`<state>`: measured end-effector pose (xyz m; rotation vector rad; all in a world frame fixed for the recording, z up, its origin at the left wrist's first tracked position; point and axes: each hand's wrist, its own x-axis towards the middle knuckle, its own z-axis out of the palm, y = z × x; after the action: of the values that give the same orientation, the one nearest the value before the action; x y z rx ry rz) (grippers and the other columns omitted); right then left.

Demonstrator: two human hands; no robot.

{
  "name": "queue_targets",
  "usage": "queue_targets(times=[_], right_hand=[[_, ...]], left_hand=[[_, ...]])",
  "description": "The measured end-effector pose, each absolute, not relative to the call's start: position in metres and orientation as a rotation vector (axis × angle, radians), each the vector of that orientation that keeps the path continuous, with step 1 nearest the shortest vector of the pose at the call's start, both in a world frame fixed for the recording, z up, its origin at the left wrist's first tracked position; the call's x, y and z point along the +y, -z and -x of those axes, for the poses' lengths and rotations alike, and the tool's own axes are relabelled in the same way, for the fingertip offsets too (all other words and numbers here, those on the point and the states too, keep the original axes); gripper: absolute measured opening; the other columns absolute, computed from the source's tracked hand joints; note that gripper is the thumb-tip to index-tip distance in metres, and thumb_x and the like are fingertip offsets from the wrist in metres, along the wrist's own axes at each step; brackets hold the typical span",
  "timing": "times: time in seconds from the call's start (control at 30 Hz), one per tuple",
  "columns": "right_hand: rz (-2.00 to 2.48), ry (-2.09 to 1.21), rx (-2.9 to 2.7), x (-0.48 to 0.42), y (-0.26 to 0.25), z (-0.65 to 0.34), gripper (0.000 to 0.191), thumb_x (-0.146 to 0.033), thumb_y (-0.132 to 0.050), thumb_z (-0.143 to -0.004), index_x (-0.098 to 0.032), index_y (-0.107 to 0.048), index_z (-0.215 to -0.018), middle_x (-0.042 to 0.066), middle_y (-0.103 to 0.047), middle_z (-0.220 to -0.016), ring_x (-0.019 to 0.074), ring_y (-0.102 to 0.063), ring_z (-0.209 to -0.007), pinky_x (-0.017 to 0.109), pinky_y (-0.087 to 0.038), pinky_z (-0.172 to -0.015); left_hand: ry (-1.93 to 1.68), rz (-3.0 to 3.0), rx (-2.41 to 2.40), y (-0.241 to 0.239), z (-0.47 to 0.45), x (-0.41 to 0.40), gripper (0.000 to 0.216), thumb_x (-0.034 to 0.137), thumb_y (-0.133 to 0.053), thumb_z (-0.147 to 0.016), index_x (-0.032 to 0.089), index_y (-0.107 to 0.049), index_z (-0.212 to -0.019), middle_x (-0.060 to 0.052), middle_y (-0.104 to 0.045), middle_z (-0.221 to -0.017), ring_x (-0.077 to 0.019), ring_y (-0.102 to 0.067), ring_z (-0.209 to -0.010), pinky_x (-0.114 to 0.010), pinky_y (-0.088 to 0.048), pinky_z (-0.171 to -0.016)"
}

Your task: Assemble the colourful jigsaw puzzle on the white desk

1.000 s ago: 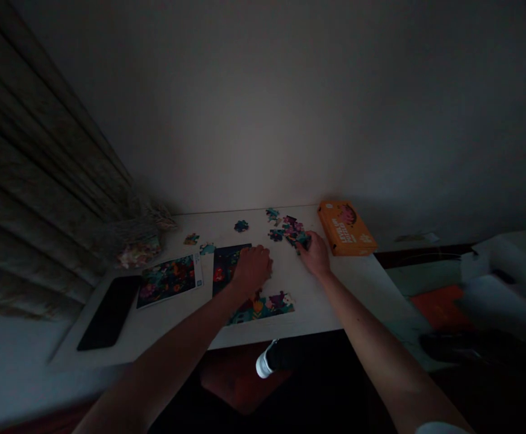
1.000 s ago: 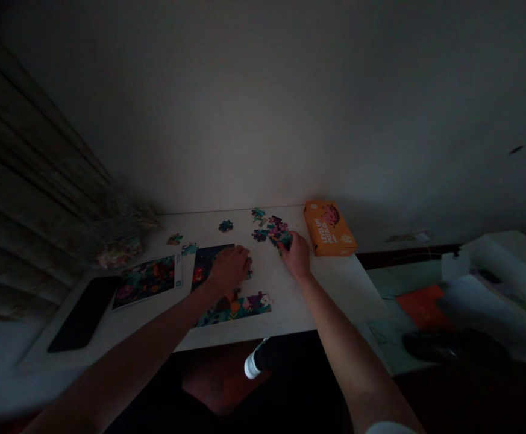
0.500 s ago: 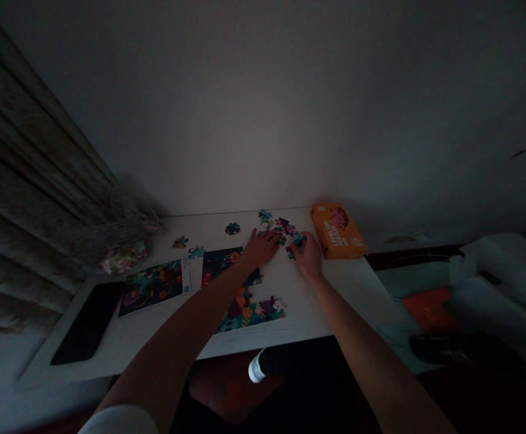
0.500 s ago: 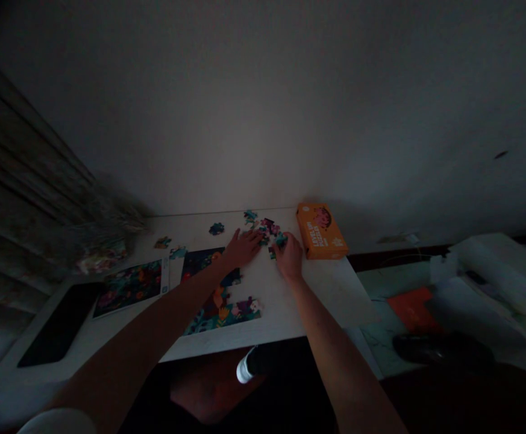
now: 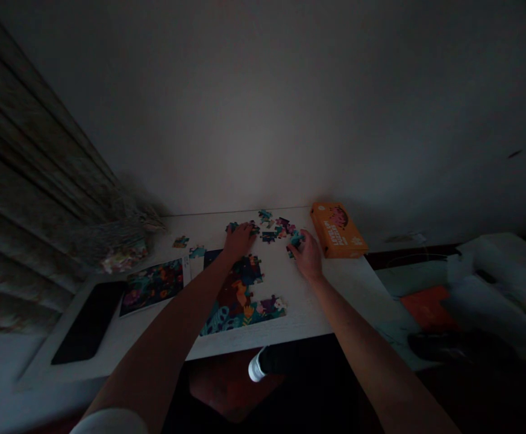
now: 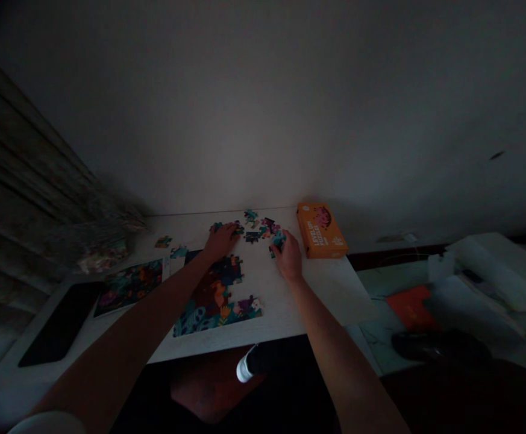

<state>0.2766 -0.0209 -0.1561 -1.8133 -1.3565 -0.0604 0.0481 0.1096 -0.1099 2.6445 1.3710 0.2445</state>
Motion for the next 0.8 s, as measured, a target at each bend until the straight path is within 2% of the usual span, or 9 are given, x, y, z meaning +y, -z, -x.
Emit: queue_targets(times=[0.13, 0.27, 0.4, 0.5, 0.6, 0.67, 0.8], right_hand=[[1.810, 0.071, -1.392, -0.022, 0.154, -0.274, 0.058, -0.058, -0.056, -0.096, -0.014, -0.060, -0.133, 0.021, -0.069, -0.125, 0.0342, -0.062, -0.117, 0.051, -0.050, -0.103], [1.785, 0.072, -1.461, -0.022, 0.152, -0.272, 0.058, -0.062, -0.055, -0.096, -0.015, -0.064, -0.129, 0.020, -0.070, -0.123, 0.0340, -0.063, -0.115, 0.050, -0.051, -0.101], [1.806, 0.073, -1.464, -0.022, 0.151, -0.272, 0.058, -0.062, -0.054, -0.097, -0.014, -0.065, -0.128, 0.021, -0.070, -0.123, 0.0337, -0.063, -0.114, 0.049, -0.051, -0.100], [1.830, 0.075, -1.451, -0.022, 0.151, -0.272, 0.058, -0.061, -0.053, -0.097, -0.013, -0.064, -0.129, 0.021, -0.070, -0.124, 0.0341, -0.063, -0.115, 0.048, -0.051, -0.100], [1.864, 0.080, -1.448, -0.021, 0.150, -0.273, 0.057, -0.058, -0.053, -0.098, -0.012, -0.064, -0.129, 0.022, -0.070, -0.124, 0.0343, -0.064, -0.113, 0.048, -0.050, -0.099], [1.898, 0.073, -1.469, -0.021, 0.149, -0.273, 0.055, -0.055, -0.053, -0.098, -0.011, -0.063, -0.129, 0.022, -0.071, -0.123, 0.0340, -0.064, -0.112, 0.048, -0.050, -0.098], [1.974, 0.065, -1.526, -0.022, 0.146, -0.271, 0.051, -0.050, -0.053, -0.099, -0.011, -0.063, -0.131, 0.022, -0.072, -0.122, 0.0333, -0.064, -0.111, 0.045, -0.048, -0.096]], left_hand=[[-0.290, -2.560, 1.475, 0.103, -0.048, 0.111, 0.039, 0.035, -0.053, -0.102, 0.020, -0.059, -0.138, -0.016, -0.059, -0.149, -0.0304, -0.053, -0.139, -0.052, -0.026, -0.124], [-0.322, -2.515, 1.517, 0.099, -0.050, 0.112, 0.033, 0.032, -0.061, -0.096, 0.019, -0.064, -0.126, -0.015, -0.071, -0.130, -0.0306, -0.061, -0.128, -0.050, -0.031, -0.120], [-0.361, -2.545, 1.467, 0.099, -0.052, 0.109, 0.035, 0.023, -0.064, -0.091, 0.018, -0.064, -0.125, -0.013, -0.074, -0.119, -0.0294, -0.066, -0.118, -0.042, -0.042, -0.110], [-0.436, -2.614, 1.363, 0.101, -0.058, 0.098, 0.034, 0.021, -0.063, -0.091, 0.019, -0.064, -0.126, -0.012, -0.073, -0.124, -0.0286, -0.065, -0.121, -0.041, -0.042, -0.111], [-0.505, -2.654, 1.284, 0.103, -0.073, 0.078, 0.029, 0.032, -0.064, -0.096, 0.021, -0.066, -0.122, -0.011, -0.072, -0.128, -0.0289, -0.060, -0.129, -0.043, -0.035, -0.118], [-0.482, -2.662, 1.273, 0.106, -0.085, 0.064, 0.030, 0.039, -0.061, -0.100, 0.021, -0.066, -0.123, -0.012, -0.074, -0.123, -0.0289, -0.061, -0.128, -0.044, -0.032, -0.120], [-0.401, -2.700, 1.215, 0.110, -0.100, 0.049, 0.033, 0.043, -0.050, -0.105, 0.024, -0.065, -0.127, -0.010, -0.071, -0.132, -0.0284, -0.061, -0.129, -0.049, -0.031, -0.122]])
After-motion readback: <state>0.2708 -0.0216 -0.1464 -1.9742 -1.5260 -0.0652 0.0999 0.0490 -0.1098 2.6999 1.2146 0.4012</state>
